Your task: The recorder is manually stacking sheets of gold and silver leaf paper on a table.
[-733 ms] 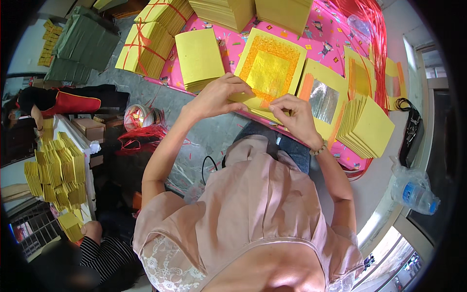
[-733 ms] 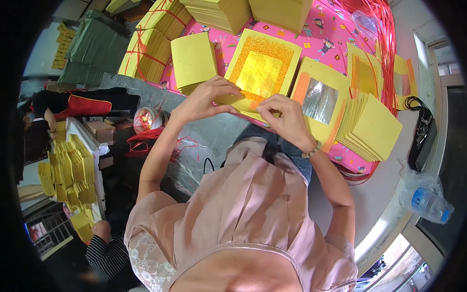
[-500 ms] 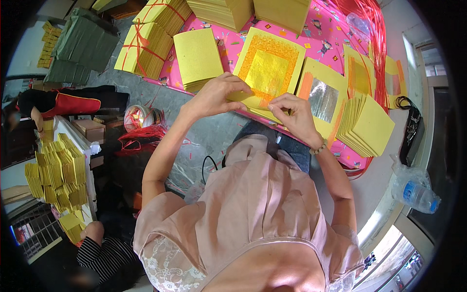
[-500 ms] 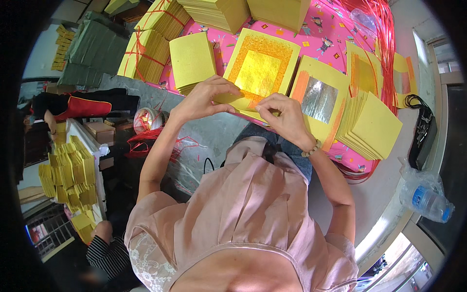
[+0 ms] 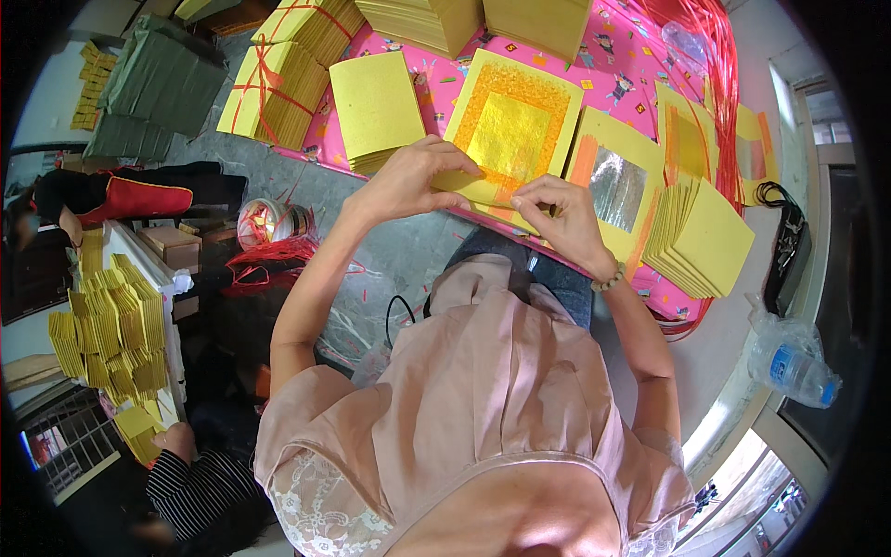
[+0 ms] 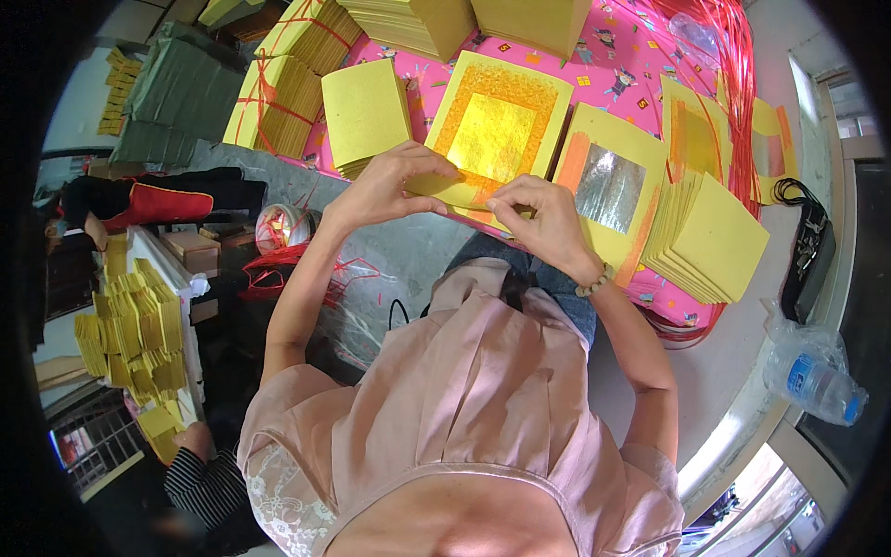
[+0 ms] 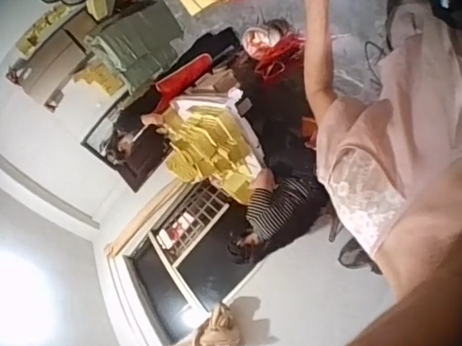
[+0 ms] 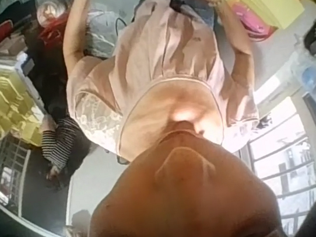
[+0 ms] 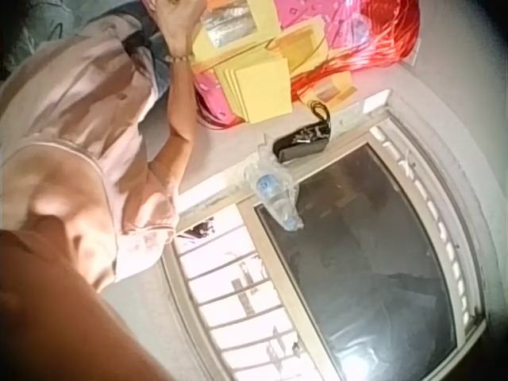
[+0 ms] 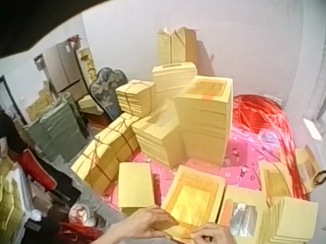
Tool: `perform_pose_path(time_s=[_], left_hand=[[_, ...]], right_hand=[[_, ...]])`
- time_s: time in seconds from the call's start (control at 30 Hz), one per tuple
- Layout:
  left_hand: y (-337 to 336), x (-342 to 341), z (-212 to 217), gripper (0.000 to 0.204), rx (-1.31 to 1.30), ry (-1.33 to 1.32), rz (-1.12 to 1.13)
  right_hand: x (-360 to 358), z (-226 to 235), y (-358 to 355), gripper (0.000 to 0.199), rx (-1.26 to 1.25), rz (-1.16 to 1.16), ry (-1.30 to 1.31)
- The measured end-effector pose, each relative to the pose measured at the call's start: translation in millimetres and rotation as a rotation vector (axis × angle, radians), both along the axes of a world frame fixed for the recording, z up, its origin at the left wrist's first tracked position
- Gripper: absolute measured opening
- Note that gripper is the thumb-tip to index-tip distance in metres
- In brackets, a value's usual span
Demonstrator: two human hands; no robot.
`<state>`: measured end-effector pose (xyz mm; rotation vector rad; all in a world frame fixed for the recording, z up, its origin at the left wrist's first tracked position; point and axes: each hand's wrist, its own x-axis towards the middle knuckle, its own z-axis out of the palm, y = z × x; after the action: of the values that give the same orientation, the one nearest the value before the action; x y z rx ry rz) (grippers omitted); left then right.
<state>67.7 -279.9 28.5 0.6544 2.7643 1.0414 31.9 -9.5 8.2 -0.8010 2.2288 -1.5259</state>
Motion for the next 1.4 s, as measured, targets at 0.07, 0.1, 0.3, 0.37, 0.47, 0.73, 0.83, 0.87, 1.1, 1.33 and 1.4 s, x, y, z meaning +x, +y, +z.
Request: perform_pose_path(time_s=[0.07,0.1,0.3,0.37,0.47,0.73,0.83,0.87,1.1,1.33,1.4], left_hand=[[1,1,3,0.047,-0.009,0.043,-0.015],[4,0,5,0.047,-0.011,0.044,-0.017],[12,2,9,0.040,-0.143,0.201,-0.004],[13,0,11,0.033,-0.190,0.133,0.013],[15,-8,18,0.035,-0.227,0.110,0.020],[35,-24,12,0.059,-0.064,0.756,0.262],[48,-25,0,0.057,-0.110,0.711,0.205],[51,-25,-7,0.063,-0.121,0.633,0.172],[69,-39,-21,0.073,-0.266,0.424,0.187],[67,-52,-32,0.071,-0.265,0.364,0.169],[66,-54,-33,0.071,-0.275,0.357,0.152]], right_hand=[[0,0,-1,0.014,-0.006,-0.004,-0.009],[-1,0,0,0.014,-0.014,-0.009,-0.030],[-3,0,2,0.015,-0.067,0.018,0.140],[-1,6,1,0.017,-0.085,0.024,0.311],[0,11,3,0.021,0.039,-0.009,0.438],[-57,26,-1,0.022,0.091,-0.185,0.335],[-88,23,-6,0.026,0.110,-0.250,0.268],[-100,15,-7,0.027,0.085,-0.260,0.317],[-148,0,-14,0.028,0.205,-0.285,0.332],[-160,3,-23,0.025,0.369,-0.280,0.545],[-164,2,-32,0.027,0.320,-0.205,0.531]])
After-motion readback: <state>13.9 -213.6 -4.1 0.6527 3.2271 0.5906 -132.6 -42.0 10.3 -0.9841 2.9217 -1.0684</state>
